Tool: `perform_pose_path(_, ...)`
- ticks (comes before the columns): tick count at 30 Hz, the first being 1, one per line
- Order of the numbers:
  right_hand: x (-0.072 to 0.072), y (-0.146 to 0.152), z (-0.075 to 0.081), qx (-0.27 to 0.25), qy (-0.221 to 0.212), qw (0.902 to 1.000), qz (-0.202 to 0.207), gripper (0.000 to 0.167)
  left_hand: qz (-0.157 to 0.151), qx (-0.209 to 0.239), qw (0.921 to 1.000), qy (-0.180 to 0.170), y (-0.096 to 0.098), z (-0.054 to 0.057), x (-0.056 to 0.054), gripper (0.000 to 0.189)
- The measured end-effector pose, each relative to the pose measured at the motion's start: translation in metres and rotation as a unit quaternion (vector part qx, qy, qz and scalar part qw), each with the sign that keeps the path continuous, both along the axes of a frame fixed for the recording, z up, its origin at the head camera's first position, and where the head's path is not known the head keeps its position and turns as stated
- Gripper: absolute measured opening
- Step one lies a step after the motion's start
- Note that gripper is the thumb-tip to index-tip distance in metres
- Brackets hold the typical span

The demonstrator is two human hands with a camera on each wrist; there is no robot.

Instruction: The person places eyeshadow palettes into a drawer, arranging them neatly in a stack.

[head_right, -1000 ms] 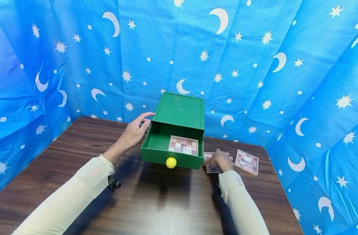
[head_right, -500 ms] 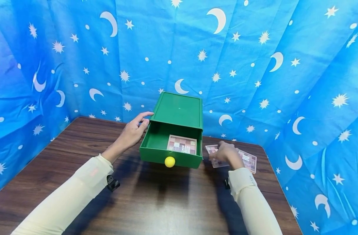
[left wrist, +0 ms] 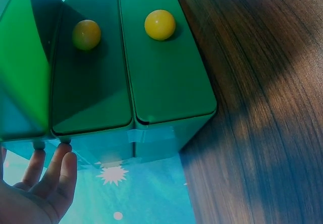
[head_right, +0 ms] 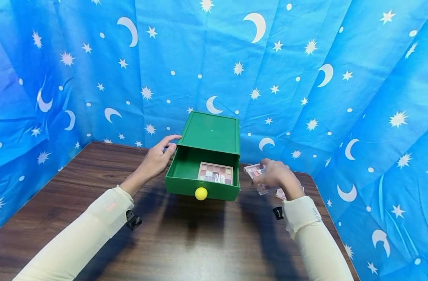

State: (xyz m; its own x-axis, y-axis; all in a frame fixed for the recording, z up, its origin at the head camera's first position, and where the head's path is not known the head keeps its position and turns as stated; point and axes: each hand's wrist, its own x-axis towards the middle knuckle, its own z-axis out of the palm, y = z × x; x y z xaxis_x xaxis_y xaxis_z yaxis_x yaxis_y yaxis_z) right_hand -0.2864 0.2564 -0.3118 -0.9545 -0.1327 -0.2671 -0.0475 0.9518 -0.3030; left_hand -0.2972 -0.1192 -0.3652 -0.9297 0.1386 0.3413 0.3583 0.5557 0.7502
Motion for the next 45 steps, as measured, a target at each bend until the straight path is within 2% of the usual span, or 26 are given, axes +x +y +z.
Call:
perform_pose_path(6, 0.005, 0.0, 0.022, 0.004, 0.014, 0.9988, 0.046, 0.081, 0.0, -0.001, 1.0, -0.002, -0.001, 0.0, 0.0, 0.042)
perform_pose_path(12, 0.01, 0.001, 0.041, -0.027, 0.005, 0.9985, 0.047, 0.082, -0.003, 0.0, 1.0, -0.001, -0.001, 0.001, -0.001, 0.042)
perform_pose_path(20, 0.015, -0.002, 0.062, 0.0, 0.062, 0.994, 0.09, 0.084, 0.003, -0.002, 1.0, 0.002, -0.002, 0.001, 0.001, 0.043)
perform_pose_path(25, 0.022, -0.008, 0.072, 0.011, 0.099, 0.9855, 0.138, 0.084, 0.001, -0.003, 1.0, 0.006, -0.002, 0.001, 0.0, 0.043)
perform_pose_path(27, 0.024, -0.011, 0.075, 0.018, 0.108, 0.9816, 0.157, 0.084, -0.001, -0.001, 1.0, 0.004, -0.001, 0.001, -0.001, 0.043)
perform_pose_path(33, 0.027, -0.025, 0.081, 0.016, 0.101, 0.9758, 0.193, 0.085, -0.003, 0.001, 1.0, -0.003, 0.0, 0.0, 0.0, 0.044)
perform_pose_path(45, 0.022, -0.05, 0.074, -0.007, 0.095, 0.9569, 0.274, 0.086, -0.006, 0.009, 0.9999, -0.005, 0.0, 0.0, 0.001, 0.042)
